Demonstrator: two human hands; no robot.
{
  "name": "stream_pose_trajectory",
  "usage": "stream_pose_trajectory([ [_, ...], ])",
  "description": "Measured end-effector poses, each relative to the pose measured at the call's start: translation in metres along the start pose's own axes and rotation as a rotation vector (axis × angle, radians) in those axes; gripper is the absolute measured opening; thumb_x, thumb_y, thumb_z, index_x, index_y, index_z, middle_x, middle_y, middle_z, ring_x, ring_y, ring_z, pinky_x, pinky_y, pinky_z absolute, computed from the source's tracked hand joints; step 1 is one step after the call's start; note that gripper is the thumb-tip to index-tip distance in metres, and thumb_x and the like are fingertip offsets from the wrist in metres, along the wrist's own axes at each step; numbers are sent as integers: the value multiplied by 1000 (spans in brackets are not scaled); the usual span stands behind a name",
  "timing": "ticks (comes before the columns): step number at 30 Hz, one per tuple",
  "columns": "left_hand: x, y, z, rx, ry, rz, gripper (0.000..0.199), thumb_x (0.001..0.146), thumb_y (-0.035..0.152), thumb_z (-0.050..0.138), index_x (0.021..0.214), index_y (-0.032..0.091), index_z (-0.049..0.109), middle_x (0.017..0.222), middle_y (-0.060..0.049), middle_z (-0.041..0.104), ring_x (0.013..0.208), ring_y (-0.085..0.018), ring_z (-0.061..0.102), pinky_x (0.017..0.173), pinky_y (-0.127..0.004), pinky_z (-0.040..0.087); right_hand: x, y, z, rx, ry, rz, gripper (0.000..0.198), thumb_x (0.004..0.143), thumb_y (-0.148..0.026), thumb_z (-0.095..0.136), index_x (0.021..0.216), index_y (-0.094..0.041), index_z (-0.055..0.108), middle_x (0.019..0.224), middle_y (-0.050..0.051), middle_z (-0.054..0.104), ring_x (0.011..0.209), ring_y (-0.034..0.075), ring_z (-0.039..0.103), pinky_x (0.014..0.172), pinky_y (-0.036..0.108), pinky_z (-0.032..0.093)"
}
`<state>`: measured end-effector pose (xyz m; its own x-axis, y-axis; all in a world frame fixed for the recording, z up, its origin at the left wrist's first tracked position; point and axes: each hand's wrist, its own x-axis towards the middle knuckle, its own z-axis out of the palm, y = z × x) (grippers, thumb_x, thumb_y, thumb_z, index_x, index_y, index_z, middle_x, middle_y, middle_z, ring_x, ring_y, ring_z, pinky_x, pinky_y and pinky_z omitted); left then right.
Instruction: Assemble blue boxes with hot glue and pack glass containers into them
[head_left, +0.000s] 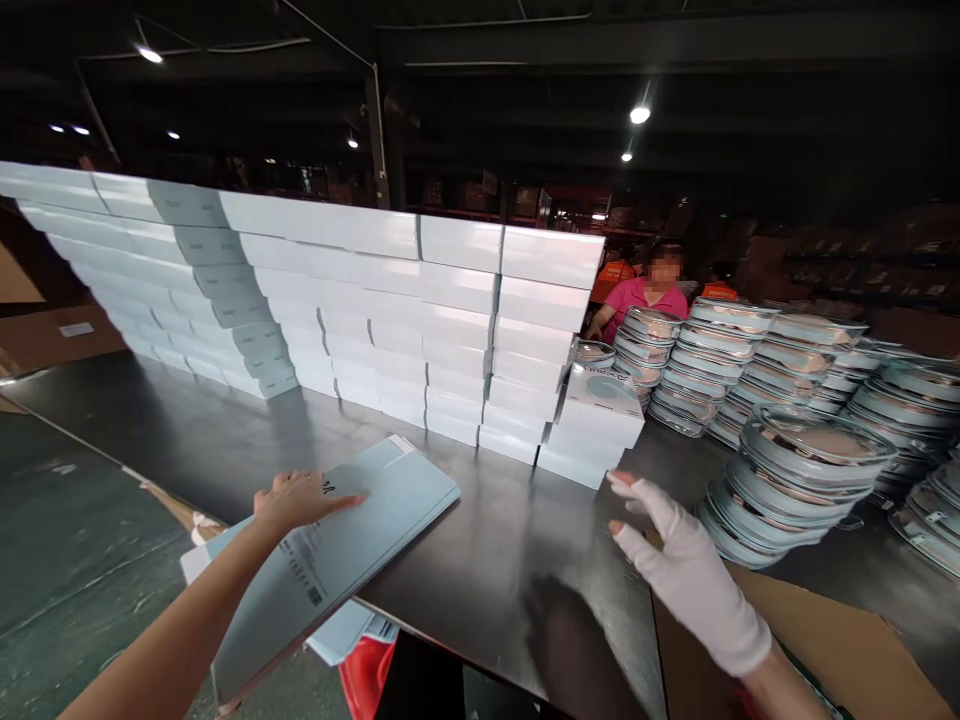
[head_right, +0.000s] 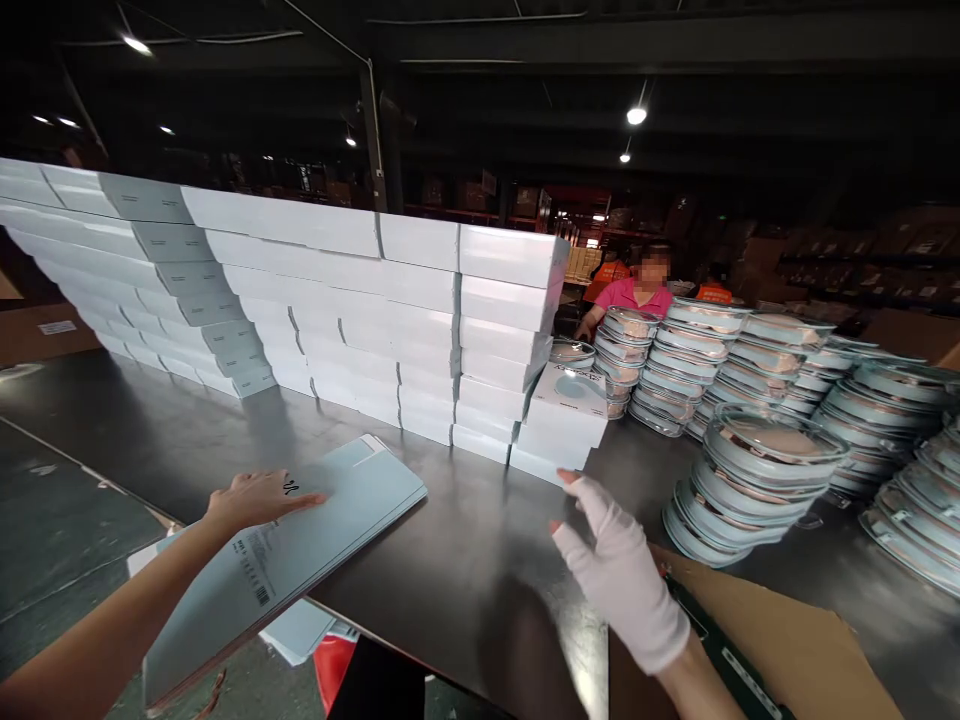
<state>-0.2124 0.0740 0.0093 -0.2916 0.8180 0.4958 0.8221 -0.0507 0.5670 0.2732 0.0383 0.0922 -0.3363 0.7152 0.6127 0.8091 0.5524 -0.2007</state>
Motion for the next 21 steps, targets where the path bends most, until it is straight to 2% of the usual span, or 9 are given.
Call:
stream_pose_trajectory([
  [3,0,18,-15,193,69,18,52,71,70,73,64,23,51,69,-2,59,92,-42,69,63,-33,51,-34,-34,-5,-105,132,-161,29,102,-29,50,130,-22,53,114,8,77,100,21,76,83,32,63],
  [6,-13,60,-39,332,129,131,42,89,62,63,83,20,60,78,-4,61,87,-37,69,64,-30,44,-50,-70,-3,-353,341,-221,28,98,-24,53,125,-17,56,97,11,73,85,27,69,76,41,55],
  [9,-43,112,-57,407,234,477,33,104,53,48,92,24,61,70,-1,66,57,-24,64,53,-29,33,-55,-99,4,-443,380,-198,34,91,-27,60,123,-17,55,85,10,67,70,27,59,65,42,46],
  [10,-56,128,-60,297,280,601,36,104,55,48,86,25,58,63,1,65,49,-22,61,50,-30,33,-56,-106,7,-432,358,-188,36,90,-30,61,123,-17,55,84,10,67,68,27,58,62,42,46],
  [12,-81,150,-60,49,196,703,32,103,56,51,89,27,57,64,4,67,49,-18,65,52,-28,41,-60,-111,11,-337,319,-140,41,89,-36,63,124,-17,57,89,13,71,72,30,64,62,44,51],
  [14,-103,158,-52,-106,105,650,27,102,54,55,93,29,58,68,6,70,51,-16,69,55,-25,47,-66,-107,10,-50,178,-2,36,87,-34,66,121,-21,61,100,12,76,84,31,72,70,42,59],
  [16,-123,152,-36,-162,9,506,23,100,53,59,94,31,59,72,6,73,55,-17,72,55,-24,51,-74,-99,4,391,-119,202,29,86,-27,67,115,-27,66,101,4,78,86,26,75,73,33,62],
  [18,-143,142,-18,-208,-124,394,16,98,47,63,103,32,63,86,2,79,71,-22,79,63,-23,57,-83,-92,-5,723,-368,336,36,84,-21,67,119,-30,68,97,0,79,78,21,75,69,28,61],
  [21,-168,136,2,-332,-390,439,60,87,31,74,144,34,55,134,-9,74,118,-33,73,97,-35,60,-95,-92,-18,643,-297,289,60,86,-21,63,144,-35,56,87,-2,78,64,19,73,63,29,62],
])
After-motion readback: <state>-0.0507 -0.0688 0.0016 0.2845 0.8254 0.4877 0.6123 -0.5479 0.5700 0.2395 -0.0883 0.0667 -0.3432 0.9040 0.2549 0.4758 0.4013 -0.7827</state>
